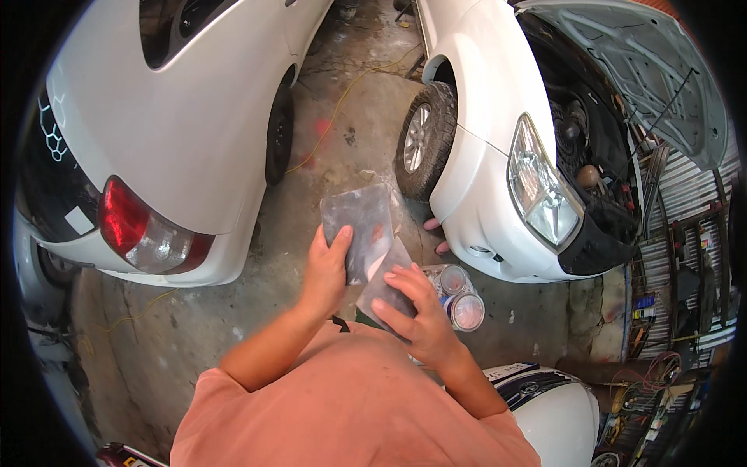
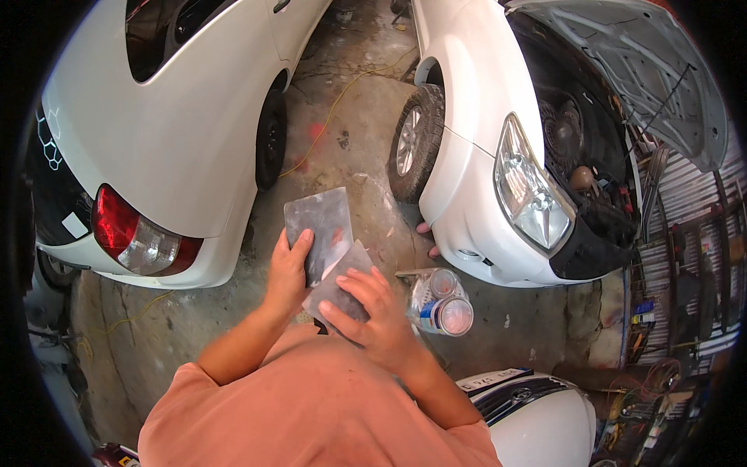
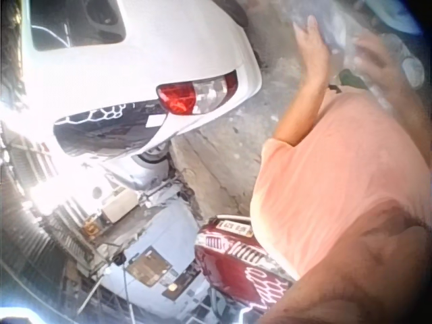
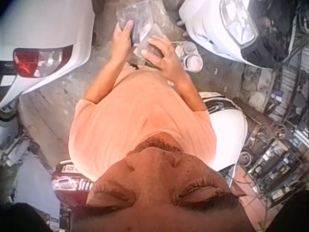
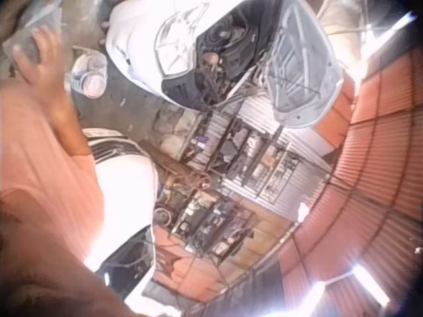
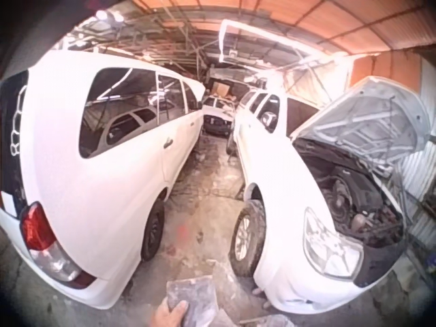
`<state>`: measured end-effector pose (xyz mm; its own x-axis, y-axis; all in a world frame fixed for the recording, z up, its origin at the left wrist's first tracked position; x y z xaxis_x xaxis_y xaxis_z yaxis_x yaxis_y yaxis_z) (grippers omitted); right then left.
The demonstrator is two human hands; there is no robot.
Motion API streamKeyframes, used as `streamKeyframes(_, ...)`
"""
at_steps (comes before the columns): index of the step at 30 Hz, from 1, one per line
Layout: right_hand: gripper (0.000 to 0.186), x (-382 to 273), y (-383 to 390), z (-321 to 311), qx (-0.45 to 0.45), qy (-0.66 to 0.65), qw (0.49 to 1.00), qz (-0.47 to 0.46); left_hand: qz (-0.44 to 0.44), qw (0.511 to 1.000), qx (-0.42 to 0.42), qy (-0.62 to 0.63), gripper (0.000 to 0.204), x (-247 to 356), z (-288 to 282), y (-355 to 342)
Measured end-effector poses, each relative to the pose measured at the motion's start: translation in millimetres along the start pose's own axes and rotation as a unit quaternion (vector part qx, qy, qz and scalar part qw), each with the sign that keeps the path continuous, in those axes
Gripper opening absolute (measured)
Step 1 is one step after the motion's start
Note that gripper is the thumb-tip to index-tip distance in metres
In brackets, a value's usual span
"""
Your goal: The person mixes a pink body filler using two plastic spreaders and applies it to specific areas on the side panel and the hood of a white vehicle.
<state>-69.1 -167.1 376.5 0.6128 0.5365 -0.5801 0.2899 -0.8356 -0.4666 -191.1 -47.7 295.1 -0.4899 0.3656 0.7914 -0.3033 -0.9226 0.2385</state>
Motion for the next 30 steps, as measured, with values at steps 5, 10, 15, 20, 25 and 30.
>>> streamKeyframes(5, 0.051, 65, 29, 14, -0.021, 0.058, 0.994, 0.092, -0.048, 0.997, 0.060, 0.002, 0.034, -8, -11, 14)
streamKeyframes(10, 0.058, 59, 21, -18, -0.033, 0.218, 0.972, 0.076, 0.017, 0.998, 0.020, -0.051, 0.033, 8, -20, 21)
streamKeyframes(15, 0.051, 31, -4, -16, -0.056, 0.213, 0.975, -0.022, 0.084, 0.989, -0.002, -0.122, 0.032, 20, -19, 20)
streamKeyframes(20, 0.049, 14, -11, -11, -0.099, 0.211, 0.972, -0.022, 0.108, 0.976, -0.021, -0.187, 0.033, 27, -15, 16)
streamKeyframes(25, 0.043, 19, -20, -9, -0.096, 0.202, 0.975, 0.007, 0.097, 0.939, -0.076, -0.321, 0.036, 28, -5, 28)
streamKeyframes(30, 0.042, 4, 9, 30, -0.112, 0.112, 0.987, -0.021, 0.169, 0.937, 0.029, -0.306, 0.035, 35, -4, 19)
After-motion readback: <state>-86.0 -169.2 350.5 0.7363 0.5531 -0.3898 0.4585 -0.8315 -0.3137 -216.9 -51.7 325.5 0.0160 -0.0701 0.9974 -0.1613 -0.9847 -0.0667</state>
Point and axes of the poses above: each hand's wrist, its own y-axis away from the middle knuckle, its own z-axis out of the palm, x = y × z, the point moved 5 cm from there along -y, towards the middle knuckle, and after that the axes turned 7 degrees about -y, right-handed, at the moved point
